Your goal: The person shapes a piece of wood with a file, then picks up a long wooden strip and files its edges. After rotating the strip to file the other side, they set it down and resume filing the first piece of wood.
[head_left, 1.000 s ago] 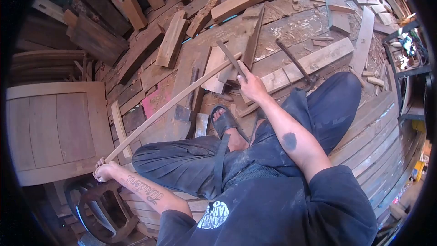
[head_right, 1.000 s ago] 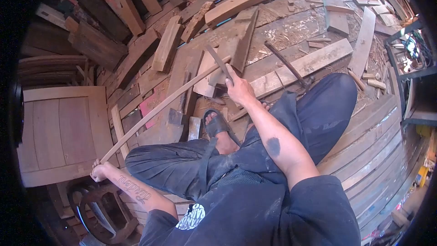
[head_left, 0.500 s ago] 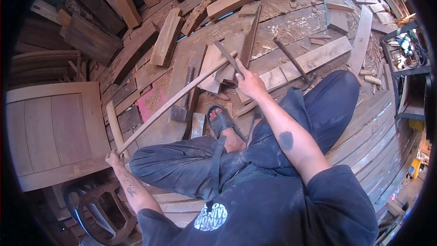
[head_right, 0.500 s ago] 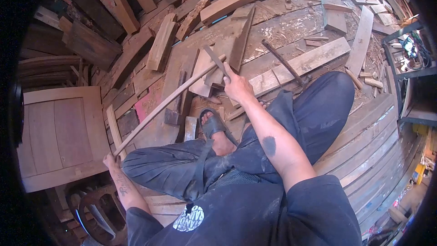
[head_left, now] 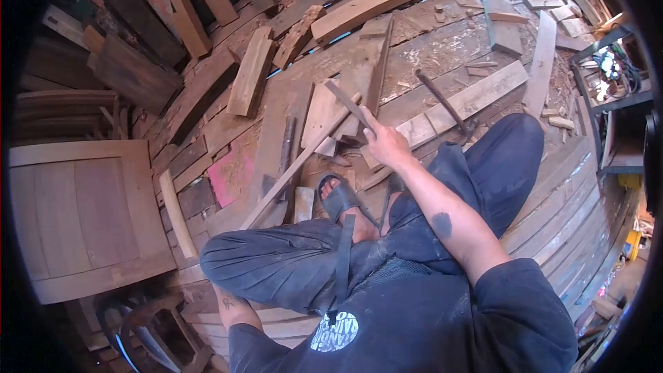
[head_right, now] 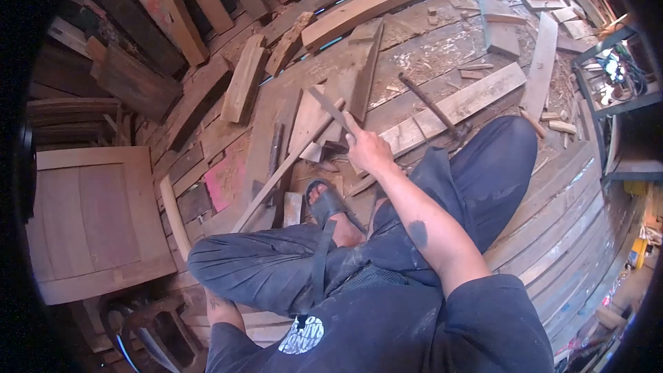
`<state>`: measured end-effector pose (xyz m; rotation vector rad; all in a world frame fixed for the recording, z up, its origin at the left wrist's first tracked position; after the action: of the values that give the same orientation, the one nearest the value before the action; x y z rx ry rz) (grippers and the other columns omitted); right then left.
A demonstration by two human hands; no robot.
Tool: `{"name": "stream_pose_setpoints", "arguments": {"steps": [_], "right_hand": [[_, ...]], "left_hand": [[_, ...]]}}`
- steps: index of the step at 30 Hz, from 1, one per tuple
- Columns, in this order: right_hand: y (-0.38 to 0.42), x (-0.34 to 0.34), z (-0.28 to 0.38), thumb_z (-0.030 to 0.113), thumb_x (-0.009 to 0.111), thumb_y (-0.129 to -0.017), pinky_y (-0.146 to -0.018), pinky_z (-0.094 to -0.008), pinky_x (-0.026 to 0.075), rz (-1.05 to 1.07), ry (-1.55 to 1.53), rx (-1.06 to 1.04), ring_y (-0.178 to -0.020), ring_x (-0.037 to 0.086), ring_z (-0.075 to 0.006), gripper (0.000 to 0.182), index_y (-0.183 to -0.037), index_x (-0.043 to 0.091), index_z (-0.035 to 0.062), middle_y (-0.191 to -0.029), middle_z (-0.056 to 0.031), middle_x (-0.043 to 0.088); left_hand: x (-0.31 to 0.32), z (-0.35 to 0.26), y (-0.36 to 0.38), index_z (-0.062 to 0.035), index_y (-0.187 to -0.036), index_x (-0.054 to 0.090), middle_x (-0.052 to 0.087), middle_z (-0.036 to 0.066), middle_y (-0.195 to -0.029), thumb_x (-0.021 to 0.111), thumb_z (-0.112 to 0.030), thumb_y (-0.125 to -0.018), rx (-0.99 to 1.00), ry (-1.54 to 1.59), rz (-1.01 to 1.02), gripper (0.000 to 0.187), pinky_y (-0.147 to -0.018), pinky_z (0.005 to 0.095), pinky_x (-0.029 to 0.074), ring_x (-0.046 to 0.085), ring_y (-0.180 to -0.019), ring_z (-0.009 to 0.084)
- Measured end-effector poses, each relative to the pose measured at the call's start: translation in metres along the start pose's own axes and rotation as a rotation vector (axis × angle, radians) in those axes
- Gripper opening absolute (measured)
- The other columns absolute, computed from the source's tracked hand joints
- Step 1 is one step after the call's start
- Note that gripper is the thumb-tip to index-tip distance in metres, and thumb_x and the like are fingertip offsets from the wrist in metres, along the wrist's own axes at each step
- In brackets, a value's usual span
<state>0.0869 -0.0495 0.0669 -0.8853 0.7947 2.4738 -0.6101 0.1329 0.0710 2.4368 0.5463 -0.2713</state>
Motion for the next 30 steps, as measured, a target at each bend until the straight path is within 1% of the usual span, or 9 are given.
{"name": "stream_pose_setpoints", "arguments": {"steps": [10, 12, 14, 15, 16, 17, 19, 22, 30], "right_hand": [[-0.004, 0.007, 0.001, 0.027, 0.054, -0.106, -0.094, -0.0616, 0.054, -0.049, 0.088, -0.075, -0.106, 0.070, -0.0505, 0.064, -0.167, 0.032, 0.0283, -0.111, -0.0283, 0.074], [-0.005, 0.006, 0.005, 0.028, 0.054, -0.106, -0.094, -0.0613, 0.054, -0.053, 0.085, -0.062, -0.107, 0.070, -0.0504, 0.064, -0.167, 0.031, 0.0277, -0.111, -0.0287, 0.074], [-0.002, 0.008, 0.008, 0.028, 0.053, -0.107, -0.094, -0.0609, 0.054, -0.039, 0.098, -0.032, -0.108, 0.070, -0.0505, 0.064, -0.167, 0.031, 0.0269, -0.112, -0.0288, 0.074], [-0.003, 0.010, 0.010, 0.028, 0.052, -0.107, -0.095, -0.0606, 0.054, -0.032, 0.116, -0.010, -0.109, 0.070, -0.0506, 0.065, -0.168, 0.030, 0.0265, -0.113, -0.0288, 0.074], [-0.006, 0.010, 0.009, 0.028, 0.052, -0.107, -0.095, -0.0603, 0.054, -0.022, 0.139, -0.004, -0.109, 0.070, -0.0507, 0.065, -0.168, 0.029, 0.0260, -0.114, -0.0288, 0.074], [-0.008, 0.012, 0.004, 0.028, 0.052, -0.107, -0.095, -0.0606, 0.053, -0.023, 0.125, -0.023, -0.109, 0.069, -0.0518, 0.066, -0.168, 0.028, 0.0257, -0.114, -0.0303, 0.073], [-0.015, 0.020, -0.001, 0.026, 0.052, -0.107, -0.096, -0.0610, 0.053, -0.032, 0.072, -0.085, -0.109, 0.068, -0.0541, 0.067, -0.169, 0.026, 0.0250, -0.113, -0.0334, 0.072], [-0.011, 0.018, -0.006, 0.024, 0.053, -0.107, -0.096, -0.0623, 0.051, -0.008, -0.006, -0.158, -0.108, 0.066, -0.0576, 0.070, -0.170, 0.023, 0.0224, -0.109, -0.0390, 0.070], [-0.002, -0.020, -0.008, 0.018, 0.054, -0.106, -0.086, -0.0631, 0.052, -0.020, 0.059, -0.245, -0.095, 0.068, -0.0566, 0.068, -0.169, 0.026, 0.0147, -0.096, -0.0383, 0.069]], "left_hand": [[0.088, -0.043, 0.083, 0.0002, -0.120, 0.066, 0.067, 0.012, -0.097, 0.064, -0.033, -0.103, 0.101, 0.065, 0.123, 0.037, -0.063, 0.0384, 0.054, 0.066, -0.076, 0.0225], [0.063, -0.119, -0.058, 0.0042, -0.156, 0.048, 0.057, 0.029, -0.152, 0.048, -0.047, -0.111, 0.457, -0.902, 0.076, 0.068, -0.118, 0.0422, 0.041, 0.052, -0.143, 0.0337], [0.164, -0.182, 0.051, 0.0045, -0.145, 0.059, 0.064, 0.022, -0.146, 0.045, -0.035, -0.113, 1.192, -0.744, 0.153, 0.053, -0.115, 0.0417, 0.044, 0.059, -0.137, 0.0355], [0.210, -0.194, 0.078, 0.0038, -0.143, 0.061, 0.067, 0.019, -0.143, 0.044, -0.031, -0.114, 1.240, -0.825, 0.137, 0.049, -0.114, 0.0403, 0.044, 0.062, -0.133, 0.0341], [0.263, -0.206, 0.170, 0.0033, -0.140, 0.064, 0.068, 0.020, -0.140, 0.046, -0.030, -0.112, 1.093, -0.729, 0.349, 0.047, -0.113, 0.0405, 0.045, 0.063, -0.131, 0.0343], [0.307, -0.202, 0.181, 0.0040, -0.135, 0.066, 0.069, 0.022, -0.138, 0.048, -0.027, -0.111, 1.287, -0.763, 0.514, 0.044, -0.112, 0.0423, 0.047, 0.065, -0.130, 0.0341], [0.428, -0.140, 0.224, 0.0007, -0.122, 0.071, 0.067, 0.028, -0.134, 0.043, -0.028, -0.110, 1.058, -0.961, 0.662, 0.042, -0.107, 0.0474, 0.050, 0.065, -0.126, 0.0428], [0.534, -0.017, 0.211, -0.0004, -0.119, 0.075, 0.072, 0.030, -0.123, 0.035, -0.051, -0.110, 0.986, -0.936, 0.564, 0.065, -0.105, 0.0569, 0.050, 0.066, -0.121, 0.0484], [0.544, 0.000, 0.262, -0.0025, -0.112, 0.080, 0.076, 0.027, -0.113, 0.032, -0.055, -0.109, 0.751, -1.147, 0.441, 0.071, -0.098, 0.0545, 0.054, 0.073, -0.110, 0.0447]]}}
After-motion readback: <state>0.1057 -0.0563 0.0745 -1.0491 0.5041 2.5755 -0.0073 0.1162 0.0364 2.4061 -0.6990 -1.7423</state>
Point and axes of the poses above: each hand's wrist, its own y-axis away from the middle knuckle, its own x-axis out of the palm, z = x × y, the point moved 1 cm from there along -y, towards the middle knuckle
